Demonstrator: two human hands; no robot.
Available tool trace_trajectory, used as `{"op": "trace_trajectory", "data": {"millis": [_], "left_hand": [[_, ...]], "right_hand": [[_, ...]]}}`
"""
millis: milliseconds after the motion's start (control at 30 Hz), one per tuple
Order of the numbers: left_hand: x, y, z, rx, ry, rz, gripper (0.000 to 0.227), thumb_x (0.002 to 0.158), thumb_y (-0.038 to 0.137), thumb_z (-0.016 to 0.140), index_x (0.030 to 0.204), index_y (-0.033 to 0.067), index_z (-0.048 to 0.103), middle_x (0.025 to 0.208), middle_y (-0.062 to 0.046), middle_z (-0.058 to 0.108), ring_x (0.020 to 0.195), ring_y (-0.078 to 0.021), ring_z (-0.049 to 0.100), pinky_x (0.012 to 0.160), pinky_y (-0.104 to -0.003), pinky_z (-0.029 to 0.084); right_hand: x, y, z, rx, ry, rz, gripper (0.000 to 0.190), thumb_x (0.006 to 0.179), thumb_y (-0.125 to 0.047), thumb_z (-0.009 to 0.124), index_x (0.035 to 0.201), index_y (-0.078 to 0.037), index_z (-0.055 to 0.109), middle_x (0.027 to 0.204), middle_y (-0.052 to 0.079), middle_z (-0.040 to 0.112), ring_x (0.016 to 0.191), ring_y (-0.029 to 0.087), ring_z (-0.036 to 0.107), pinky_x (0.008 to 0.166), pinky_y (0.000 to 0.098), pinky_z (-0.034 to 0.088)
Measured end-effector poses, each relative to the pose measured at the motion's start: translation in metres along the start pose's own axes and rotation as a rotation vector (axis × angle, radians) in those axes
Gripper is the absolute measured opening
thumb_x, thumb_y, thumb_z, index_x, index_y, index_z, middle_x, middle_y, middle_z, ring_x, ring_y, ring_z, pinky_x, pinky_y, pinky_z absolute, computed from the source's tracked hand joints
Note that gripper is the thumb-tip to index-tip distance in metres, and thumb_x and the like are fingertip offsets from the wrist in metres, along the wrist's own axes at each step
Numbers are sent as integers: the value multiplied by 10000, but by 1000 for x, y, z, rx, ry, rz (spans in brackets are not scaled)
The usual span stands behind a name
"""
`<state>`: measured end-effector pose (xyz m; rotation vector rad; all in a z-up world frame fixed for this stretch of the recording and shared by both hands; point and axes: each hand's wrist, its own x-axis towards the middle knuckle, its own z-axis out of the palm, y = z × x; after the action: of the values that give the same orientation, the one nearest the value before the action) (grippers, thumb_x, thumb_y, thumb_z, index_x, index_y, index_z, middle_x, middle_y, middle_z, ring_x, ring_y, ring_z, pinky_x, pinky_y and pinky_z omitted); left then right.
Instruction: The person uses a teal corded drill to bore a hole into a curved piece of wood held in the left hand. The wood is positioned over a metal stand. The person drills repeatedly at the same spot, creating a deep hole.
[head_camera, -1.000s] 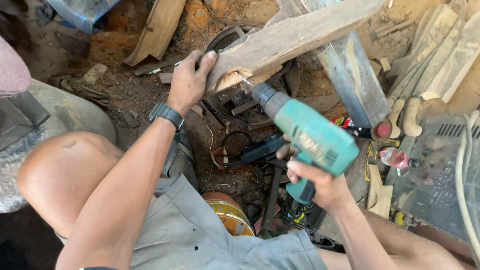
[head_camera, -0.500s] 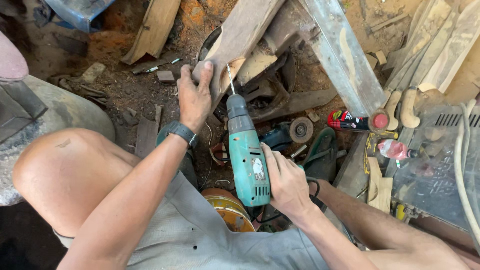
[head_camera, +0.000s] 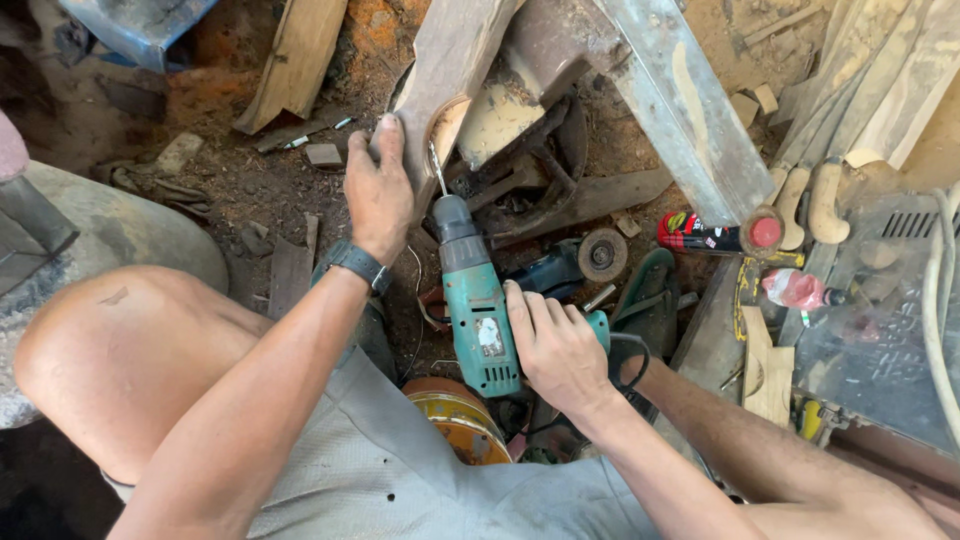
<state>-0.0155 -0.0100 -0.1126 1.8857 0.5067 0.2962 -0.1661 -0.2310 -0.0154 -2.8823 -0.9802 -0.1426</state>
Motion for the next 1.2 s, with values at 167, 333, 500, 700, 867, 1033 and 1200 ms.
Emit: {"op": "trace_trajectory", "data": {"millis": [167, 333, 500, 700, 867, 1033, 1200], "left_hand": [[-3, -7, 1, 28, -4, -8, 733, 1059, 539, 495, 1359, -128, 473, 1227, -396, 624, 1196, -462, 617, 1011, -464, 477], [-4, -7, -2, -21, -74, 3, 701, 1054, 529, 481, 1332, -114, 471, 1193, -369, 655, 1157, -431, 670, 987, -440, 504], [2, 0, -8, -14, -119, -94, 660, 1039, 526, 456, 1274, -87, 519, 1157, -331, 684, 1105, -410, 697, 954, -430, 513], [14, -1, -13, -6, -85, 37, 656, 1068, 524, 489, 1278, -97, 521, 1163, -343, 671, 1132, -423, 679, 967, -445, 507], [17, -7, -17, 8, -144, -88, 640, 1028, 537, 469, 1274, -47, 557, 1115, -324, 710, 1087, -415, 704, 921, -447, 522], [23, -17, -14, -8, -151, -5, 675, 1041, 550, 477, 1308, -68, 527, 1151, -325, 691, 1116, -397, 700, 959, -432, 516], [32, -30, -19, -49, -155, 111, 701, 1099, 528, 548, 1350, -125, 502, 1273, -336, 647, 1197, -383, 643, 1032, -416, 477]], "right_hand": [[4, 4, 3, -137, -16, -30, 560, 832, -127, 606, 1351, 73, 545, 1029, 116, 626, 842, 233, 631, 725, 350, 538], [8, 11, 4, -174, 1, -47, 551, 822, -140, 611, 1334, 57, 558, 1011, 102, 627, 819, 220, 623, 712, 342, 533], [19, 22, 3, -82, -20, -76, 495, 835, -135, 620, 1281, 75, 575, 911, 99, 628, 769, 228, 634, 671, 346, 530], [16, 31, 7, -21, 9, -96, 476, 797, -127, 621, 1224, 78, 579, 914, 113, 638, 780, 246, 648, 671, 363, 535], [7, 44, 1, 31, -59, -33, 487, 823, -120, 647, 1257, 82, 557, 949, 150, 657, 831, 291, 676, 722, 396, 551], [-3, 46, -18, 290, 38, 54, 693, 684, -82, 720, 1314, 111, 505, 1085, 237, 667, 937, 389, 688, 795, 450, 552], [-2, 27, -24, 414, 98, 123, 680, 707, -58, 735, 1330, 96, 511, 1111, 244, 663, 940, 400, 688, 792, 439, 558]]}}
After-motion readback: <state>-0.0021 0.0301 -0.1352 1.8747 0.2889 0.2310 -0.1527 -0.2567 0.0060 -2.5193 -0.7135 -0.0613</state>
